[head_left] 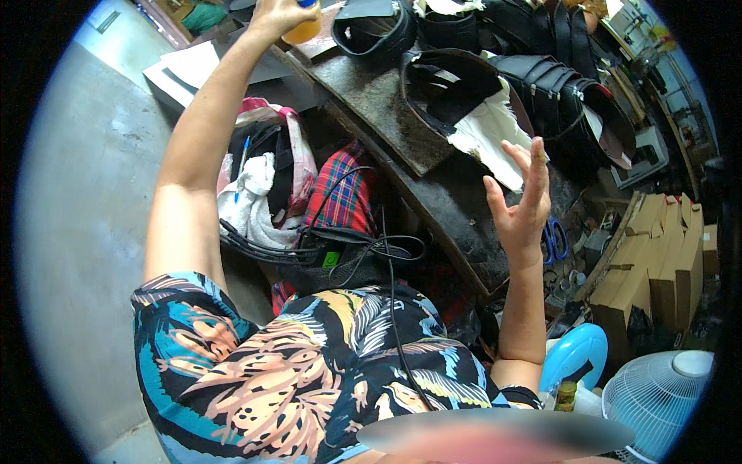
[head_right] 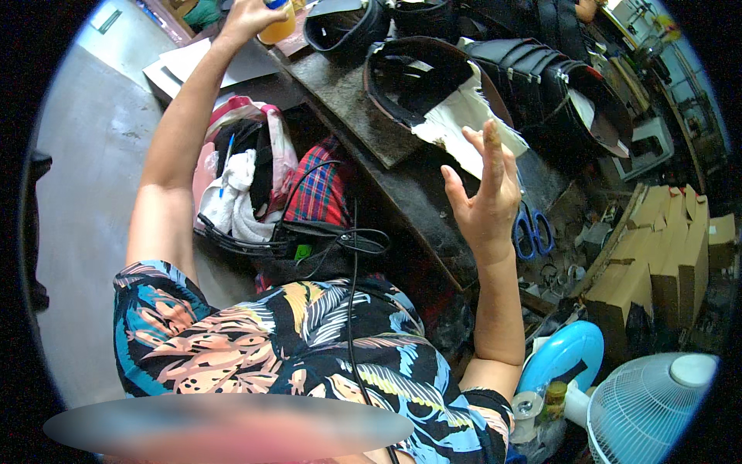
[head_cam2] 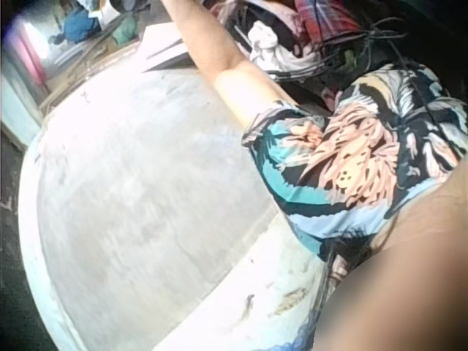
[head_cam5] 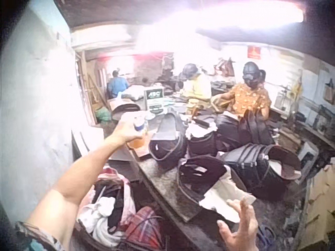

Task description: The person inserts a white fabric piece into a black shoe, trims excess fabric with scissors, and presses the fabric into place. The person repeats this process for multiple areas of the shoe interior.

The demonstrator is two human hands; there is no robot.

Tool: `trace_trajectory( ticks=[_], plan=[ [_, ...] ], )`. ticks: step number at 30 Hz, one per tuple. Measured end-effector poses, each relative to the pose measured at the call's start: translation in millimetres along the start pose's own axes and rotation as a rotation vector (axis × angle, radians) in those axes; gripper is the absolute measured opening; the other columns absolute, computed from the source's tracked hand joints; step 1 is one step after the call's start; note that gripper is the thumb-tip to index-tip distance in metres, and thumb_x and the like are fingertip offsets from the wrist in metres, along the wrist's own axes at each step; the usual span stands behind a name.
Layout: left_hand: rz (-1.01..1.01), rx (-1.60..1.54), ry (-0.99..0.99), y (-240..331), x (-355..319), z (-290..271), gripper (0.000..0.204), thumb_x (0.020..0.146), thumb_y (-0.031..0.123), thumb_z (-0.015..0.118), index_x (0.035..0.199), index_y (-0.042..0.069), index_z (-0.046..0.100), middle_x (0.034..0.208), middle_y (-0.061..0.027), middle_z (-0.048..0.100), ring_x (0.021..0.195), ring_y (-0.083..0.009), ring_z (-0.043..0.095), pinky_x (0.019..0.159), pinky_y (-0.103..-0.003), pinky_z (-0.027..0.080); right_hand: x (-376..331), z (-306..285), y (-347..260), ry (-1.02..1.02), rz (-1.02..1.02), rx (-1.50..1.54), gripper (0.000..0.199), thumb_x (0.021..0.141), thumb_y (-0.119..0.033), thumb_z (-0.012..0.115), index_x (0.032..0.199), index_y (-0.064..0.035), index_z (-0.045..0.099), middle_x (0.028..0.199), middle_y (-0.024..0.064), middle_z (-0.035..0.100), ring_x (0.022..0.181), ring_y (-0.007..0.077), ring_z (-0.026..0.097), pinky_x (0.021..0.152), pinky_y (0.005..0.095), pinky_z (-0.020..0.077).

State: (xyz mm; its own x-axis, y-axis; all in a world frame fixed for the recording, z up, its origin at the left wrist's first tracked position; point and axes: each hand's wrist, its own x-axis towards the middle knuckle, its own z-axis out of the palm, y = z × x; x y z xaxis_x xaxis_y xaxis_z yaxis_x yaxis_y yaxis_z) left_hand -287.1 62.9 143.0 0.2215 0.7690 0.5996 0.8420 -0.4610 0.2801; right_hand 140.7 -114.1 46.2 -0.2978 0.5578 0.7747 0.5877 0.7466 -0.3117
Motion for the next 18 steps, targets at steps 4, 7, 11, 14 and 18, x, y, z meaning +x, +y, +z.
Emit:
trace_trajectory(
  ticks=[4, 7, 11, 14, 18],
  plan=[
    [-0.262, 0.067, 0.211, -68.1, -21.5, 74.1, 0.087, 0.066, 0.032, 0.083, 0.142, 0.008, 0.047, 0.136, -0.0250, 0.051, 0.130, -0.0381, 0.045, 0.112, -0.045, 0.036, -0.9, -5.3, 0.5, -0.055, 0.035, -0.043, 0.088, 0.081, -0.012, 0.077, 0.154, -0.0057, 0.029, 0.121, 0.0154, 0.068, 0.110, 0.0336, 0.062, 0.097, 0.0416, 0.0483],
    [-0.164, 0.100, 0.137, -104.2, -16.8, 86.2, 0.097, 0.064, 0.029, 0.086, 0.147, 0.008, 0.041, 0.144, -0.0235, 0.045, 0.137, -0.0384, 0.040, 0.116, -0.045, 0.031, 2.9, -2.1, 2.7, -0.127, 0.093, -0.027, 0.089, 0.083, -0.019, 0.076, 0.156, -0.0120, 0.025, 0.126, 0.0147, 0.066, 0.119, 0.0319, 0.060, 0.102, 0.0448, 0.0465],
    [-0.123, 0.023, 0.101, -101.7, -7.9, 74.2, 0.090, 0.063, 0.026, 0.086, 0.141, 0.004, 0.046, 0.138, -0.0222, 0.050, 0.131, -0.0352, 0.046, 0.112, -0.045, 0.036, 7.7, 15.5, 6.1, -0.221, 0.092, -0.083, 0.102, 0.073, -0.016, 0.084, 0.157, -0.0166, 0.025, 0.126, 0.0120, 0.067, 0.121, 0.0310, 0.060, 0.103, 0.0429, 0.0481],
    [-0.155, -0.029, 0.186, -57.3, -13.3, 57.9, 0.086, 0.062, 0.028, 0.087, 0.136, 0.004, 0.050, 0.130, -0.0217, 0.055, 0.124, -0.0343, 0.053, 0.106, -0.043, 0.043, 9.6, 36.5, 18.2, -0.222, -0.006, -0.195, 0.100, 0.070, -0.009, 0.083, 0.155, -0.0182, 0.032, 0.118, 0.0122, 0.068, 0.114, 0.0312, 0.063, 0.097, 0.0423, 0.0505],
    [-0.356, 0.196, 0.259, 23.0, -28.3, 17.1, 0.079, 0.061, 0.025, 0.086, 0.129, 0.001, 0.053, 0.118, -0.0209, 0.057, 0.116, -0.0346, 0.057, 0.100, -0.042, 0.047, 6.0, 53.8, 45.4, -0.173, 0.033, -0.286, 0.073, 0.080, -0.008, 0.074, 0.147, -0.0175, 0.047, 0.094, 0.0139, 0.071, 0.091, 0.0284, 0.070, 0.085, 0.0420, 0.0540]
  ],
)
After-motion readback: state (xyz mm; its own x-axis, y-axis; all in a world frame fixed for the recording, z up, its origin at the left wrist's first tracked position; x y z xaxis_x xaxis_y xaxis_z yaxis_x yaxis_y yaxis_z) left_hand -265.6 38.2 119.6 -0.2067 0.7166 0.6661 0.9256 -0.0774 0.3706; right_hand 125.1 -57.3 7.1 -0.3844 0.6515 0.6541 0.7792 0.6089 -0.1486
